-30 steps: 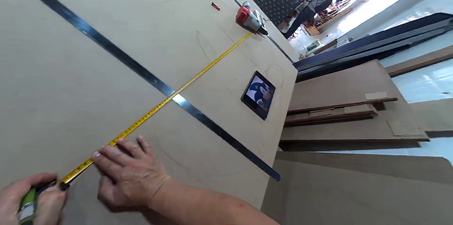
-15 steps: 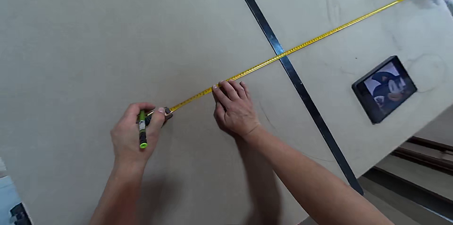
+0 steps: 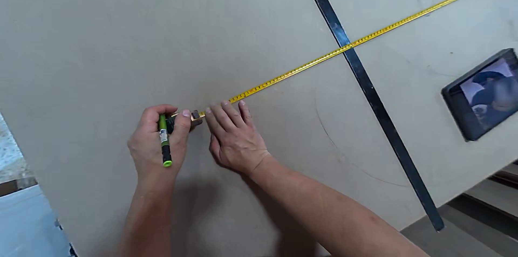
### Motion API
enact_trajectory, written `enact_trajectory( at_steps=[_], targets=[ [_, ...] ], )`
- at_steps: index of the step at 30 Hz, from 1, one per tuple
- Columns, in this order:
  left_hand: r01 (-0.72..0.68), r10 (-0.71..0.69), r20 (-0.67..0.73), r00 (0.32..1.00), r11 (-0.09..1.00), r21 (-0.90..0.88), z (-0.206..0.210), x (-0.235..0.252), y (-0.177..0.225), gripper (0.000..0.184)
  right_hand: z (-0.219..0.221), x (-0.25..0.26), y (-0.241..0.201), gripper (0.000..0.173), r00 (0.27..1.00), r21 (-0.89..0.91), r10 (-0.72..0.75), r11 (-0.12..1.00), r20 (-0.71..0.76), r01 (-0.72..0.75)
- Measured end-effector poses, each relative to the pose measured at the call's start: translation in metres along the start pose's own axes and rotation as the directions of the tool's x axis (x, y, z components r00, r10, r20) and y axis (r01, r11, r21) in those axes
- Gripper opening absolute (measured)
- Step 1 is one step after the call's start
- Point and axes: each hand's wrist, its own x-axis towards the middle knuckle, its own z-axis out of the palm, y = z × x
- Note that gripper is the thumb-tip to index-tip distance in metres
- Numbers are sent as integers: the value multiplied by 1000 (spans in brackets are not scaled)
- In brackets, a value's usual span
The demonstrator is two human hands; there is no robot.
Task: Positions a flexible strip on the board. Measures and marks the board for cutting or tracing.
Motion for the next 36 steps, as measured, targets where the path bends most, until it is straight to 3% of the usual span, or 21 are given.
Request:
enact_trajectory(
  at_steps=[3,6,8,10,13,19,36],
  targets=[
    [-83,83,9,997,991,109,-11,9,18,40,-2,0,1,56,1000,-9,-10,1000,26,11],
    [-168,169,11,986,984,-65,1,19,53,40,-3,0,2,55,1000,-13,-11,1000,22,12],
    [-95,137,119,983,946,-308,32,29,76,32,-3,-1,1,51,1000,-2,-17,1000,-12,17],
    [94,55,312,948,893,-440,62,43,81,21,-2,-1,1,43,997,41,-15,999,-72,18],
    [211,-52,386,921,899,-384,77,57,71,7,-2,0,2,43,999,38,-19,999,-44,21],
    [154,-77,324,943,964,-219,79,58,67,6,-3,-1,4,40,999,47,-35,998,-37,37],
    [91,-31,306,952,979,-183,79,54,68,5,-2,-2,5,40,999,70,-37,997,-27,38]
  ],
)
